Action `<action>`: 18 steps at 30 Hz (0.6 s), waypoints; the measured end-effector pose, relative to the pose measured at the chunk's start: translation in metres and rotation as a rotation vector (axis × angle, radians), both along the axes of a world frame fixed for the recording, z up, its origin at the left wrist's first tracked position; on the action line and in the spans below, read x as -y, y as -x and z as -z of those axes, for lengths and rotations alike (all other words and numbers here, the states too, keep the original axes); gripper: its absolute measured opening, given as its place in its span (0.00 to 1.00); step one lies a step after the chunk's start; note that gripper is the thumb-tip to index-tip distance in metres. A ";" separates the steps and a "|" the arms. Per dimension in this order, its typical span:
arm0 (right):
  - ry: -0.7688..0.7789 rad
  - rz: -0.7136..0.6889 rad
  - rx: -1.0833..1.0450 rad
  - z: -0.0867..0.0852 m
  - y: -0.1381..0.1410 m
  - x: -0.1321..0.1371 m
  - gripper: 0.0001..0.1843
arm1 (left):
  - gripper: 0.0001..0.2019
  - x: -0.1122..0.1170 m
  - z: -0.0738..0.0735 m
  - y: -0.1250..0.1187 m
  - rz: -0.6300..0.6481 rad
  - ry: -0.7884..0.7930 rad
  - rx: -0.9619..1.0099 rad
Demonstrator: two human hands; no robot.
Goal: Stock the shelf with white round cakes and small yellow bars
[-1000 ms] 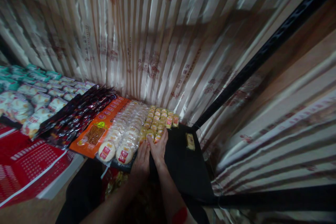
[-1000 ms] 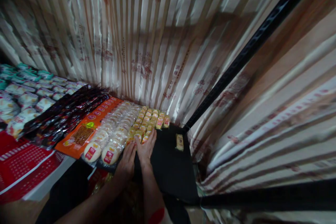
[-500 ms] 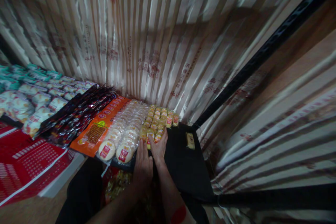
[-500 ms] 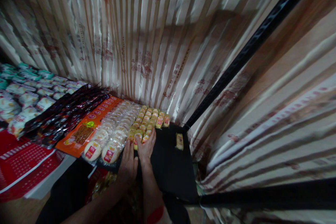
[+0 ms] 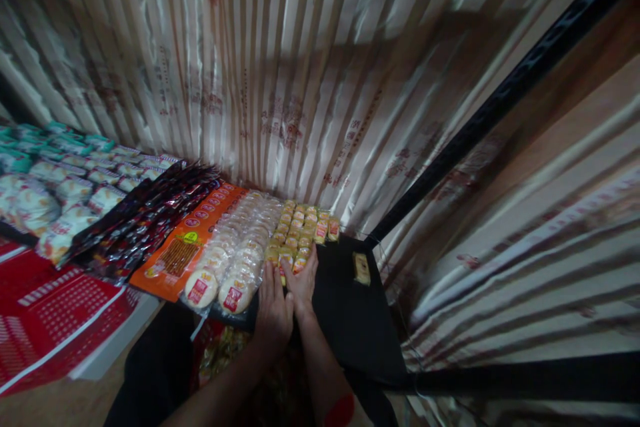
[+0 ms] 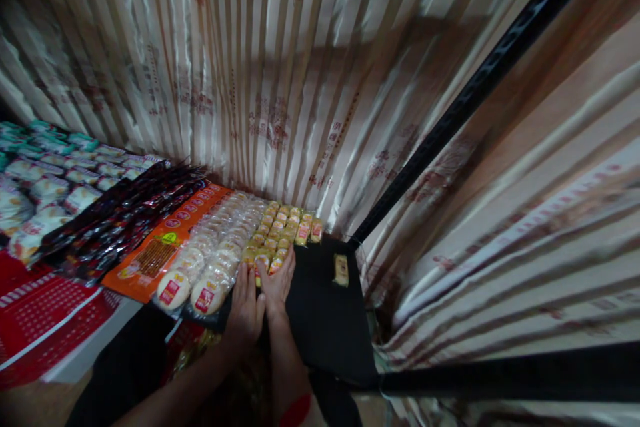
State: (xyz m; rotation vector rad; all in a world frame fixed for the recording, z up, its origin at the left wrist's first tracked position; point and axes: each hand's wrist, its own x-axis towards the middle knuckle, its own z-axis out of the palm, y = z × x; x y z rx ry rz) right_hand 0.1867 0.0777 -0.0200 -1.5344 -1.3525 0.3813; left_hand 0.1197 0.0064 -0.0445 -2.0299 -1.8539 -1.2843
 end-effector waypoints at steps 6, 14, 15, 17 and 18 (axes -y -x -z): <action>-0.007 -0.016 0.021 0.003 -0.001 -0.001 0.46 | 0.31 -0.004 -0.004 0.000 0.030 0.018 0.042; -0.013 -0.004 0.039 0.008 -0.002 -0.002 0.47 | 0.31 -0.007 -0.001 0.001 0.028 -0.009 0.033; -0.010 -0.006 0.036 0.008 -0.002 -0.002 0.47 | 0.31 -0.007 -0.001 0.001 0.024 -0.006 0.029; 0.000 -0.010 0.034 0.008 -0.002 -0.002 0.46 | 0.32 -0.007 -0.002 0.001 0.021 0.006 0.018; 0.004 -0.012 0.036 0.008 -0.002 -0.001 0.46 | 0.32 -0.006 -0.003 0.001 0.022 0.008 0.009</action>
